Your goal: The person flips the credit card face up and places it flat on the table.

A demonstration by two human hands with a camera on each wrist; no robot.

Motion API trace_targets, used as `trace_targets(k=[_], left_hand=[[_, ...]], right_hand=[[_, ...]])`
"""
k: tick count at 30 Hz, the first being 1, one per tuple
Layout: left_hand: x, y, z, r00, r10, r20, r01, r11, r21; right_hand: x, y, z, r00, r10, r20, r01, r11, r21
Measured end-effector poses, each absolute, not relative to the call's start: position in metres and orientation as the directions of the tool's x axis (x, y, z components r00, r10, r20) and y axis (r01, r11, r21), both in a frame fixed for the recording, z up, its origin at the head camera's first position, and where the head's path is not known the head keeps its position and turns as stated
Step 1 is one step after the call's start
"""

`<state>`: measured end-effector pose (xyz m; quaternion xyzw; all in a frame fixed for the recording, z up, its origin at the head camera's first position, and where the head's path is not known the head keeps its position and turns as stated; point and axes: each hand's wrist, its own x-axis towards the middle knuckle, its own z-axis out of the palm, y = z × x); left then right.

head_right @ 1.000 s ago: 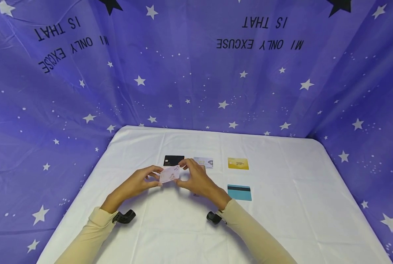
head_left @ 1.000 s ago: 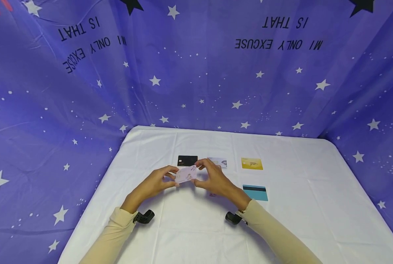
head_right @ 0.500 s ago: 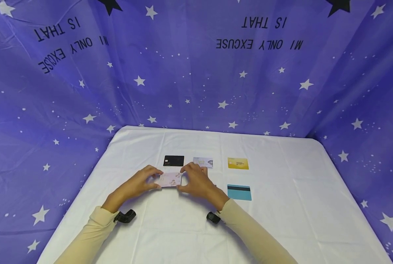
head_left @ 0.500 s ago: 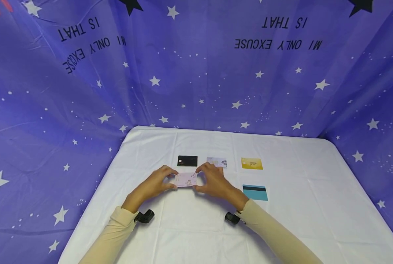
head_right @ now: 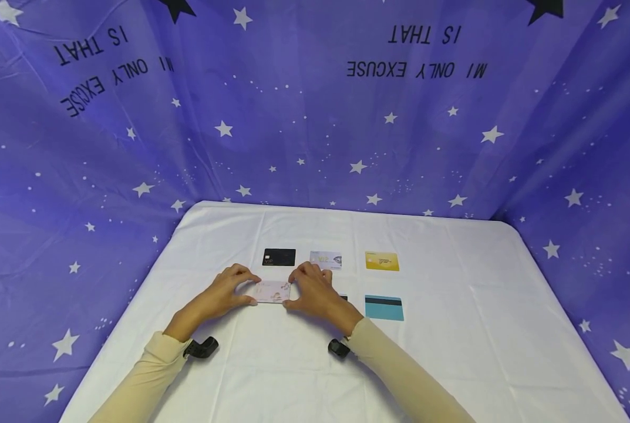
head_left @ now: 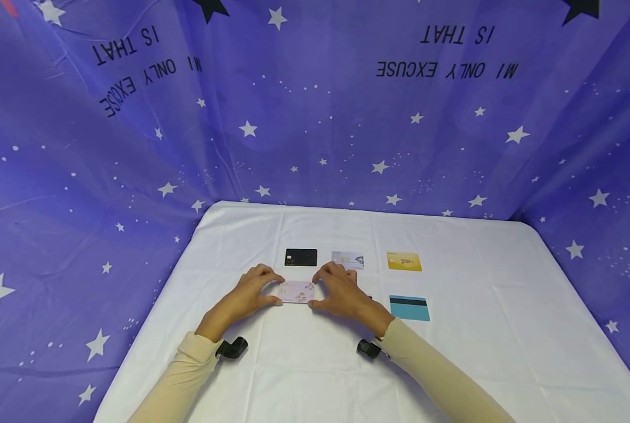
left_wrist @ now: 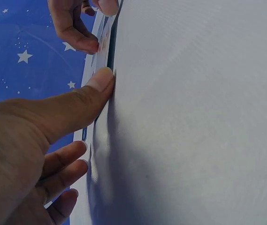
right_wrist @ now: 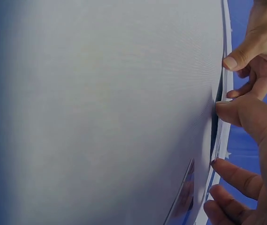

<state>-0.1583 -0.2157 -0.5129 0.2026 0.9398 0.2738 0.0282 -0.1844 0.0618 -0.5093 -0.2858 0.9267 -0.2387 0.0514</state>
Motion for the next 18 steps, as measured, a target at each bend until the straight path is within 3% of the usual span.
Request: trace_targets(k=[18], left_hand=[[-0.1551, -0.216, -0.5128, -0.925, 0.372, 0.072, 0.356, 0.79, 0.499]], right_hand=[[-0.1868, 0.0654, -0.5131, -0.828, -0.56, 0.026, -0.494, 0.706, -0.509]])
